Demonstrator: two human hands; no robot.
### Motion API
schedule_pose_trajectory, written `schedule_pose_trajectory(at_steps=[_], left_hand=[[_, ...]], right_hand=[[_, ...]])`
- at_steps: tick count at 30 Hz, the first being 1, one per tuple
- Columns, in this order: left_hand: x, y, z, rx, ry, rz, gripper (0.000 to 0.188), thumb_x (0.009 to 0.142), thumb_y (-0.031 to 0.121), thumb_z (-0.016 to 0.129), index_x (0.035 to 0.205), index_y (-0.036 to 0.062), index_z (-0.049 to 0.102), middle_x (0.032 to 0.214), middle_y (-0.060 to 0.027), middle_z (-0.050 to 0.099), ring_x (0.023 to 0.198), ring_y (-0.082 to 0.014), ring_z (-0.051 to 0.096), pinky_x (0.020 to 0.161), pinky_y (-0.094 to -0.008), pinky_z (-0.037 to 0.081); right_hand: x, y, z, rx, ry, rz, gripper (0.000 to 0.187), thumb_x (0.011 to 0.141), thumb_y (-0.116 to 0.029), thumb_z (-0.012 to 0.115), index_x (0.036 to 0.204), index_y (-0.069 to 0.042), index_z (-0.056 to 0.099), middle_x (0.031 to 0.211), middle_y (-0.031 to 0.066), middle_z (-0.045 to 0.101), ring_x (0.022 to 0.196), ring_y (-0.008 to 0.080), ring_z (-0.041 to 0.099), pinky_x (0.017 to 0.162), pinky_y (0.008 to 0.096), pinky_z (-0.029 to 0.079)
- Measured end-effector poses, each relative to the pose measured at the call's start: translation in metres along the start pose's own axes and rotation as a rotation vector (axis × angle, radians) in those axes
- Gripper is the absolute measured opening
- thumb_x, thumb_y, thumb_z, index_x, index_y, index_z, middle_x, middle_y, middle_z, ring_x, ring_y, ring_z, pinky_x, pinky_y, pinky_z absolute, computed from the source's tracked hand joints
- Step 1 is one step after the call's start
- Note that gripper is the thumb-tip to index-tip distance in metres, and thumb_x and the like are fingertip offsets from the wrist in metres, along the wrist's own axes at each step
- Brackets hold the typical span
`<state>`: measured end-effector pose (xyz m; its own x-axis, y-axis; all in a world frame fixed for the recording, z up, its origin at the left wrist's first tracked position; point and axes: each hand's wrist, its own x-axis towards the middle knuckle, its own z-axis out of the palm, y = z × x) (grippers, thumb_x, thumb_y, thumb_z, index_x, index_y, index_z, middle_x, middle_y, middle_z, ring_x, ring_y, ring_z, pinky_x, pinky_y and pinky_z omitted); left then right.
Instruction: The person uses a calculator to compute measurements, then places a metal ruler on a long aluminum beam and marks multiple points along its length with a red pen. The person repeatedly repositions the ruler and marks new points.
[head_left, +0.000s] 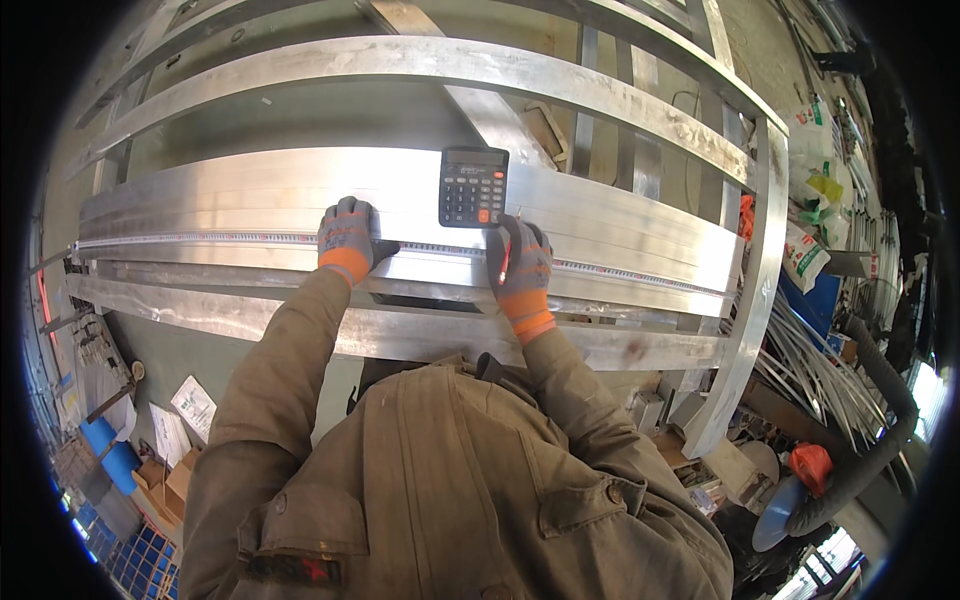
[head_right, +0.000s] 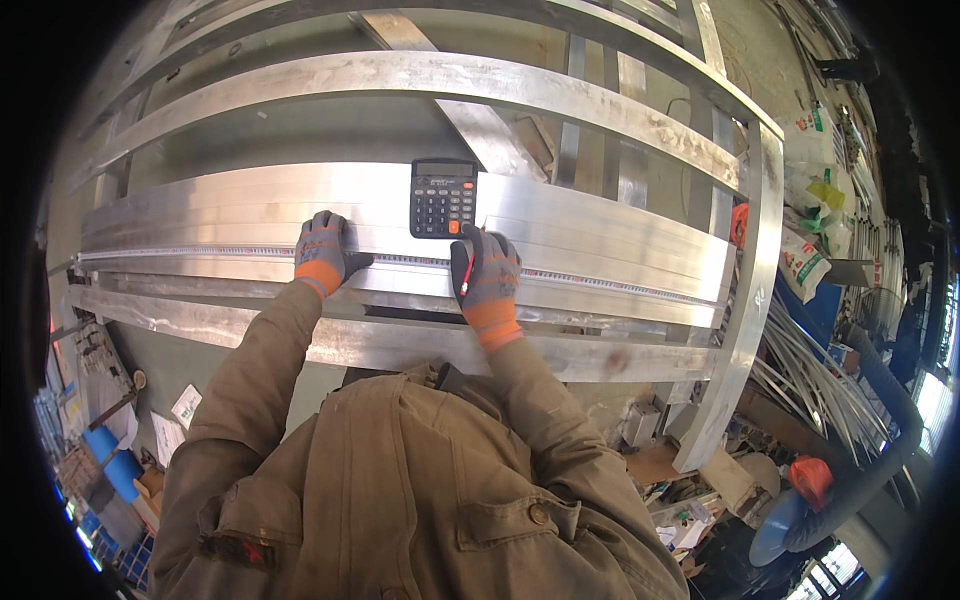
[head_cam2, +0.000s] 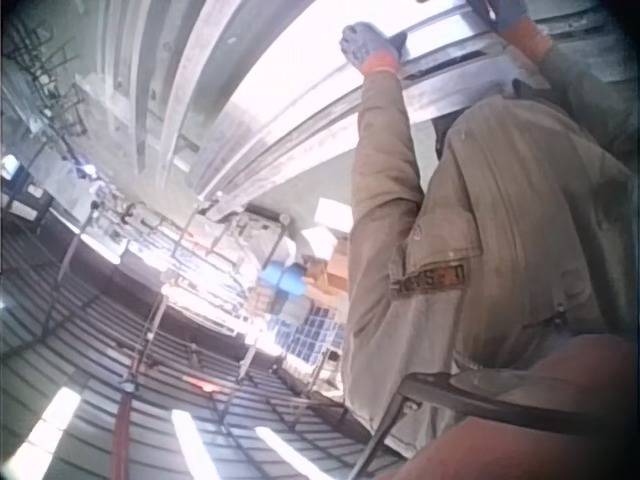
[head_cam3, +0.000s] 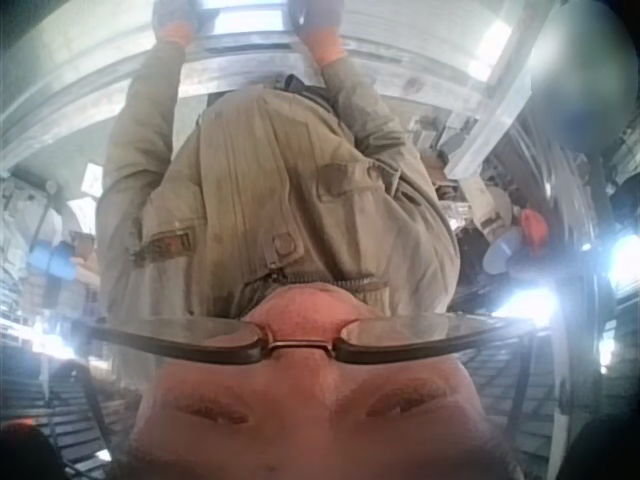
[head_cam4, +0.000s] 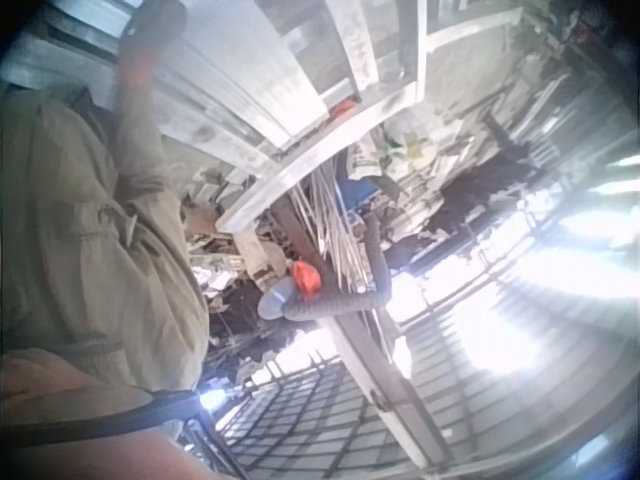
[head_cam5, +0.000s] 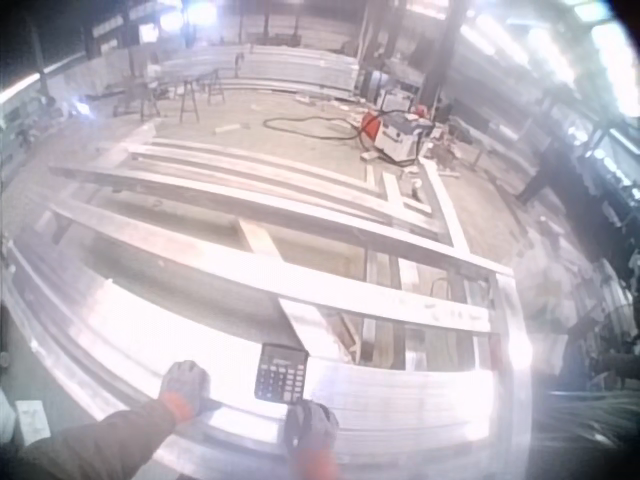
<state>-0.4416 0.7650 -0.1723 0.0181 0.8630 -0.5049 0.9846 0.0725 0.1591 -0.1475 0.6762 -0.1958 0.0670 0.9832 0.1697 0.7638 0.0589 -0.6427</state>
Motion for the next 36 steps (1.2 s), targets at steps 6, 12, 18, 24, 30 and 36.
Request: schedule_pose_trajectory(at_steps=[6, 12, 18, 24, 30, 36], left_hand=[[-0.001, 0.000, 0.002, -0.010, 0.016, 0.001, 0.085, 0.081, 0.051, 0.103, 0.146, 0.0044, 0.074, 0.160, -0.0171, 0.061, 0.151, -0.0401, 0.055, 0.129, -0.0494, 0.048], [-0.002, -0.001, -0.001, -0.007, 0.008, 0.009, 0.085, 0.082, 0.052, 0.103, 0.146, 0.0046, 0.074, 0.157, -0.0169, 0.062, 0.150, -0.0401, 0.055, 0.128, -0.0488, 0.049], [-0.005, -0.001, 0.001, 0.014, 0.051, 0.027, 0.078, 0.085, 0.054, 0.102, 0.143, 0.0089, 0.076, 0.153, -0.0132, 0.066, 0.145, -0.0381, 0.060, 0.126, -0.0484, 0.050], [-0.003, -0.001, -0.002, -0.001, 0.003, 0.020, 0.085, 0.084, 0.055, 0.101, 0.146, 0.0047, 0.074, 0.158, -0.0160, 0.062, 0.149, -0.0395, 0.056, 0.128, -0.0487, 0.049], [-0.003, -0.002, 0.002, 0.000, 0.023, 0.020, 0.085, 0.083, 0.055, 0.102, 0.147, 0.0055, 0.074, 0.158, -0.0164, 0.062, 0.149, -0.0398, 0.056, 0.128, -0.0491, 0.049], [-0.001, -0.003, 0.003, 0.006, 0.023, 0.023, 0.086, 0.083, 0.055, 0.102, 0.147, 0.0055, 0.074, 0.157, -0.0165, 0.062, 0.148, -0.0403, 0.056, 0.128, -0.0493, 0.049]], right_hand=[[-0.035, -0.012, -0.001, 0.170, 0.022, 0.053, 0.032, 0.111, -0.009, 0.069, 0.143, -0.004, 0.073, 0.113, 0.0213, 0.081, 0.101, 0.0440, 0.077, 0.087, 0.0534, 0.062], [-0.065, -0.012, 0.017, 0.370, -0.028, 0.109, 0.024, 0.107, -0.010, 0.076, 0.130, -0.003, 0.073, 0.110, 0.0233, 0.079, 0.097, 0.0441, 0.079, 0.084, 0.0505, 0.063], [-0.067, -0.013, 0.021, 0.351, -0.060, 0.094, 0.019, 0.106, -0.012, 0.080, 0.121, -0.004, 0.073, 0.104, 0.0206, 0.079, 0.092, 0.0421, 0.079, 0.080, 0.0491, 0.063], [-0.067, -0.016, 0.022, 0.353, -0.057, 0.110, 0.016, 0.104, -0.011, 0.080, 0.118, -0.006, 0.074, 0.101, 0.0197, 0.079, 0.088, 0.0428, 0.078, 0.076, 0.0497, 0.062], [-0.061, -0.017, 0.034, 0.317, -0.049, 0.123, 0.015, 0.103, -0.011, 0.081, 0.116, -0.009, 0.074, 0.099, 0.0184, 0.079, 0.086, 0.0427, 0.078, 0.076, 0.0498, 0.062], [-0.054, -0.023, 0.043, 0.335, -0.067, 0.175, 0.013, 0.102, -0.013, 0.083, 0.111, -0.010, 0.074, 0.096, 0.0168, 0.080, 0.084, 0.0430, 0.078, 0.077, 0.0490, 0.063]])
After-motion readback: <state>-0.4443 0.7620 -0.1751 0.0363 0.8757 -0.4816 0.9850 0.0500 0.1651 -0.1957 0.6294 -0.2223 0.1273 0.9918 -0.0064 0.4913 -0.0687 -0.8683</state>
